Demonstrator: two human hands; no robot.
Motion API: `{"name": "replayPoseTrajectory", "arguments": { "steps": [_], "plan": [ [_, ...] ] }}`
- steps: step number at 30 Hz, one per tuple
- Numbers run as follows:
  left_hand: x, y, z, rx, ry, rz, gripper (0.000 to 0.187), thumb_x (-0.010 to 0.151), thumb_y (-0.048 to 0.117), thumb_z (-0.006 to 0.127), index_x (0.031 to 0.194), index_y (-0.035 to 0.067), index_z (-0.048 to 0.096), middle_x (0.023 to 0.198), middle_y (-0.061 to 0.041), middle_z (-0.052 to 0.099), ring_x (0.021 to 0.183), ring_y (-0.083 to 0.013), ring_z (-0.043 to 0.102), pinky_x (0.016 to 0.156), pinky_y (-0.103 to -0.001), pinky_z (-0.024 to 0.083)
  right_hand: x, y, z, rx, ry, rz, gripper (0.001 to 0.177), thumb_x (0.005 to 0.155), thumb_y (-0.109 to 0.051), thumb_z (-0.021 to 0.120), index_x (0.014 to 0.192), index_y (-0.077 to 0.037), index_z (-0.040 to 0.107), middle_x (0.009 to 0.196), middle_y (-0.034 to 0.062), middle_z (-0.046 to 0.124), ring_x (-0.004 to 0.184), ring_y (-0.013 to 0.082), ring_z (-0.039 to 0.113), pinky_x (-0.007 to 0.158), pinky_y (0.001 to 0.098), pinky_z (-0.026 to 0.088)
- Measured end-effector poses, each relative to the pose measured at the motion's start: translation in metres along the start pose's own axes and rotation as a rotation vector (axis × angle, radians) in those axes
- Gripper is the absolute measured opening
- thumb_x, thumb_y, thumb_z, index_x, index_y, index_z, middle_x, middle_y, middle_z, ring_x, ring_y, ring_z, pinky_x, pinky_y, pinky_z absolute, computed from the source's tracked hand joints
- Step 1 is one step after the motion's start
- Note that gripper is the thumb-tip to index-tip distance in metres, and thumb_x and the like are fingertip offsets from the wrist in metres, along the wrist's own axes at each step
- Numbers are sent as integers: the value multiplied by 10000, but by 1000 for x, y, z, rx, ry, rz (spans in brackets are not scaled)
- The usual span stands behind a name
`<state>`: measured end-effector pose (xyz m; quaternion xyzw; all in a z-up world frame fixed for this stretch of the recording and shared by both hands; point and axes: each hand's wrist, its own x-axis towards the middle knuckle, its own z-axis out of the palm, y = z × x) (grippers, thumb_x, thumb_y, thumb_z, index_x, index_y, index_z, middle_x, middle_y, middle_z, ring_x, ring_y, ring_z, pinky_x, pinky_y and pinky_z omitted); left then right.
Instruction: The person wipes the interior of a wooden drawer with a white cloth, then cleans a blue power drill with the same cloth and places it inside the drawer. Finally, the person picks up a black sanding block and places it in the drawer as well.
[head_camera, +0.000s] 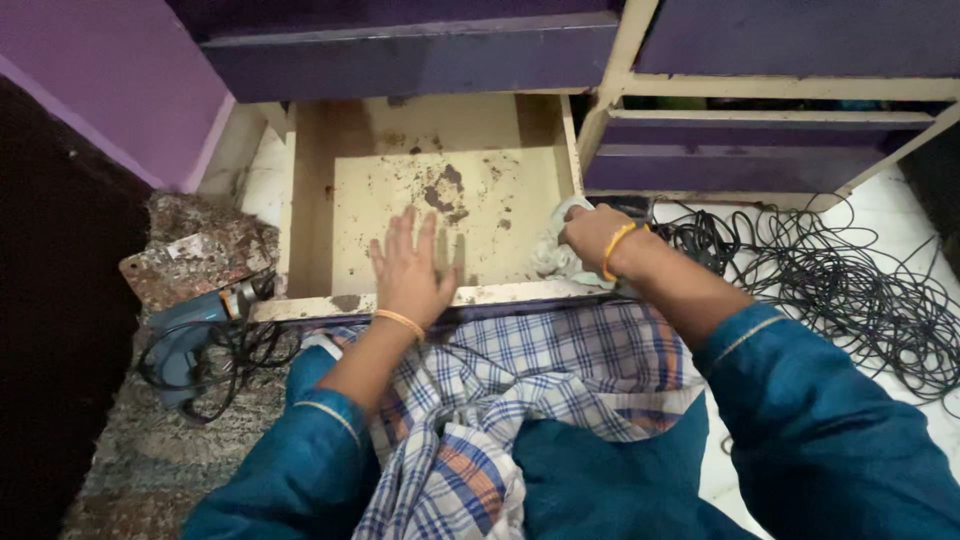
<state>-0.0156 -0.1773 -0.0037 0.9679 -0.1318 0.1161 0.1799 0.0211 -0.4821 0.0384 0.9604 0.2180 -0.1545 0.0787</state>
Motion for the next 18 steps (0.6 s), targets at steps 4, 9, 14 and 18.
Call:
{"name": "replayPoseTrajectory", "arguments": {
  "steps": [4, 9, 14, 18],
  "plan": [
    [-15, -36, -21, 49, 78, -19, 874, 797, 375, 723, 1545, 104, 362, 1615, -231, 293, 1510, -430, 231, 1178, -691, 162, 17, -20, -34, 17, -93, -155, 597, 678, -116, 855, 1253, -163, 701, 1284, 156, 679, 1166, 344, 657, 1006, 405, 534],
    [-36, -84, -33, 40, 177, -49, 806, 916, 425, 640, 1577, 73, 342, 1627, -243, 290, 1525, -453, 212, 1201, -677, 120, 31, -71, -66, 347, 223, -480, 678, 594, -87, 853, 1252, -104, 689, 1378, 147, 630, 1274, 341, 599, 1101, 398, 469],
    [-54, -123, -42, -101, 338, -91, 715, 1063, 466, 457, 1627, 55, 303, 1656, -245, 293, 1552, -453, 218, 1234, -659, 120, 45, -147, -71, 538, 465, -552, 661, 682, -239, 899, 1297, -159, 670, 1473, 179, 520, 1324, 383, 530, 1107, 453, 423],
    [-57, -140, -42, -214, 451, -178, 672, 1088, 471, 346, 1612, 53, 312, 1653, -241, 328, 1544, -431, 290, 1236, -620, 165, 65, -206, -52, 462, 496, -714, 674, 723, -204, 862, 1355, -207, 629, 1528, 163, 475, 1299, 408, 545, 1071, 452, 483]
  ]
}}
